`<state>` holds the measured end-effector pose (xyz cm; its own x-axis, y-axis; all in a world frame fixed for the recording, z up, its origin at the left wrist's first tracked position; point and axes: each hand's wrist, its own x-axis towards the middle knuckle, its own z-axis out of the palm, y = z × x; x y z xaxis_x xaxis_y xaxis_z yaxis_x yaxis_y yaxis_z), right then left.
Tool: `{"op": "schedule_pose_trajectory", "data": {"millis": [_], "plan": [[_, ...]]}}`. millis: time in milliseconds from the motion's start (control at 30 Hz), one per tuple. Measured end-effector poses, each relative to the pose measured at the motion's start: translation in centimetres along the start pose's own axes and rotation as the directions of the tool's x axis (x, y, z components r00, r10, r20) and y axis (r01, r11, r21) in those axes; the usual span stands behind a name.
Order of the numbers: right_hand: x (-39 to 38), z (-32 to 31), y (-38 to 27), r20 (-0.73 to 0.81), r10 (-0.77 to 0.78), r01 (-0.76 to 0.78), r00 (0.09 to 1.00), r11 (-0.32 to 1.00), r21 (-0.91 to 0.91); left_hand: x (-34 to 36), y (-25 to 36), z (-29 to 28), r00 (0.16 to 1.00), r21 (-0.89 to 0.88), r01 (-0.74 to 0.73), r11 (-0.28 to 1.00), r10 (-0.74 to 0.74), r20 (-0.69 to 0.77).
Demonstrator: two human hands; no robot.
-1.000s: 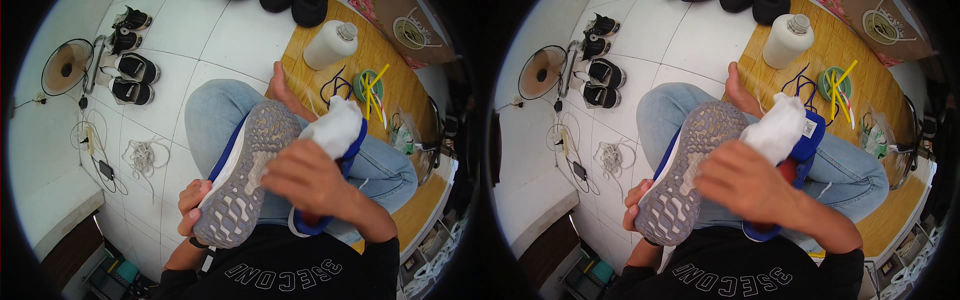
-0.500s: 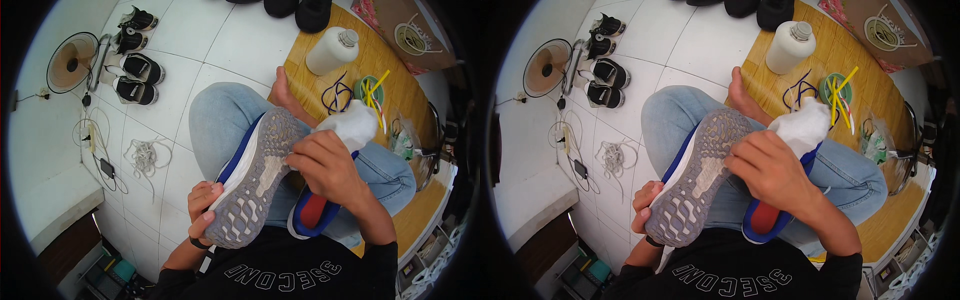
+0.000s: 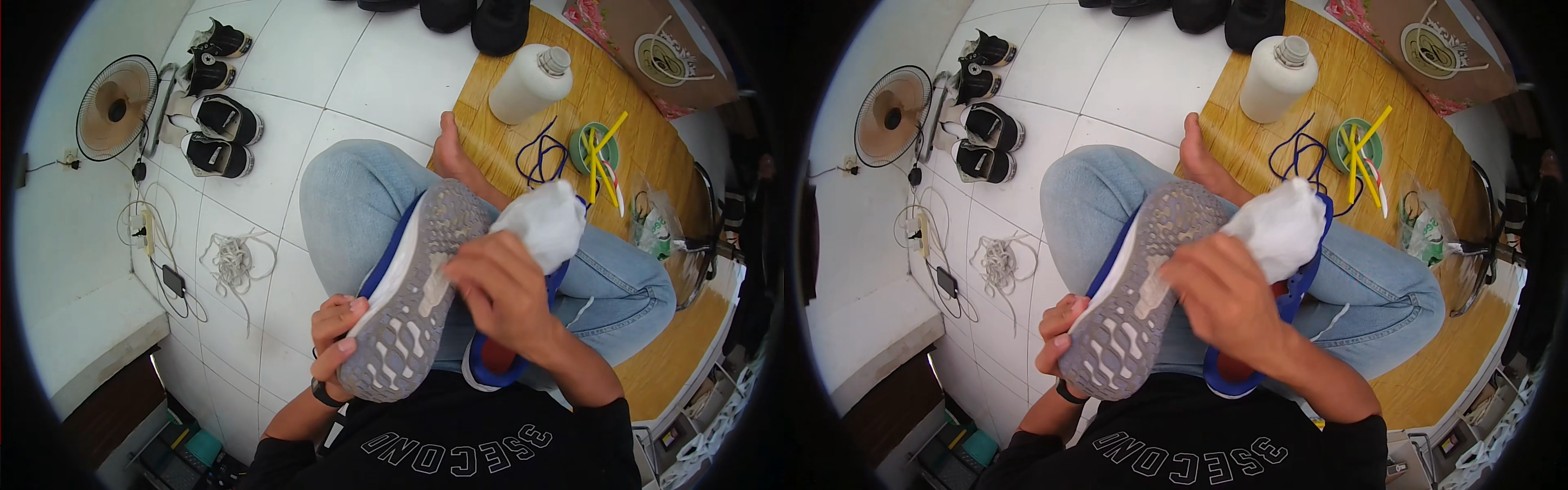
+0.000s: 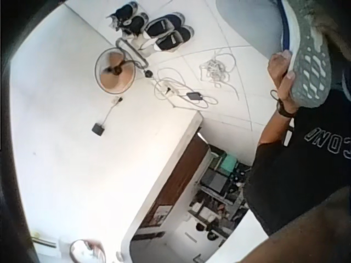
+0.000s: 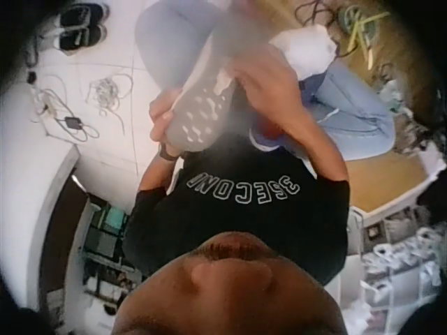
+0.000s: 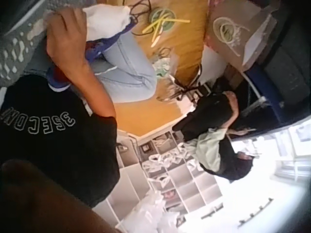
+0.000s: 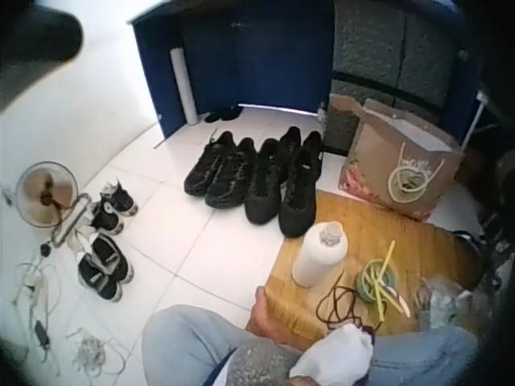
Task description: Cleaning and repairing the sole of a sneaker using a liquid solution and a cloth.
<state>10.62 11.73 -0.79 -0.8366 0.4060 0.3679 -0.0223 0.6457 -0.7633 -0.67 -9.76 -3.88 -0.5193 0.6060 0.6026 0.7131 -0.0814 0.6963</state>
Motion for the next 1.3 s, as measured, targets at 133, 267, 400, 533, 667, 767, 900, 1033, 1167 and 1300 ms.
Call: {"op": "schedule_pose_trajectory", "data": {"millis": [133,267,400,533,667,767,900,1033,1167,1300], "plan": [[0.5,-0.4,0.6,-0.012,0.016,-0.016,1.000,0.998,-0.061,0.0,0.5,-0.2,0.999,0.006,0.020,1.000,-0.020,0.033],[0.1,-0.3,-1.7,0.044,-0.011,0.006,0.999,0.994,0.107,-0.3,0.6,0.5,0.999,-0.024,0.042,0.999,-0.043,-0.033],[0.1,-0.8,1.0,0.019,0.110,-0.109,0.994,0.994,-0.032,0.0,0.8,0.4,1.000,0.019,0.024,1.000,-0.025,0.002],[0.7,-0.5,-1.6,0.094,0.006,-0.022,0.996,0.986,0.166,-0.3,0.7,0.5,0.998,-0.053,0.066,0.996,-0.067,-0.007],[0.7,-1.1,0.7,0.103,0.030,-0.027,0.994,0.999,-0.030,-0.2,0.6,0.5,0.998,-0.024,0.065,0.998,-0.066,-0.004],[0.5,-1.1,-1.3,0.161,-0.093,0.085,0.983,0.995,0.055,-0.4,0.6,0.5,0.997,-0.034,0.072,0.997,-0.072,-0.010],[0.2,-1.2,-0.6,0.198,-0.166,0.166,0.966,0.986,0.017,-0.1,0.7,0.6,0.997,-0.025,0.080,0.996,-0.080,0.003],[0.3,-1.4,0.2,0.207,-0.215,0.219,0.954,0.976,0.001,-0.4,0.6,0.1,0.997,-0.048,0.078,0.996,-0.077,0.026],[0.6,-1.2,0.5,0.143,-0.085,0.091,0.986,0.995,-0.040,-0.5,0.3,0.6,0.997,-0.037,0.074,0.997,-0.074,0.002],[0.9,-0.2,0.5,0.047,0.027,-0.024,0.999,0.997,-0.072,-0.8,0.8,1.2,0.996,-0.031,0.081,0.996,-0.082,-0.026]]}}
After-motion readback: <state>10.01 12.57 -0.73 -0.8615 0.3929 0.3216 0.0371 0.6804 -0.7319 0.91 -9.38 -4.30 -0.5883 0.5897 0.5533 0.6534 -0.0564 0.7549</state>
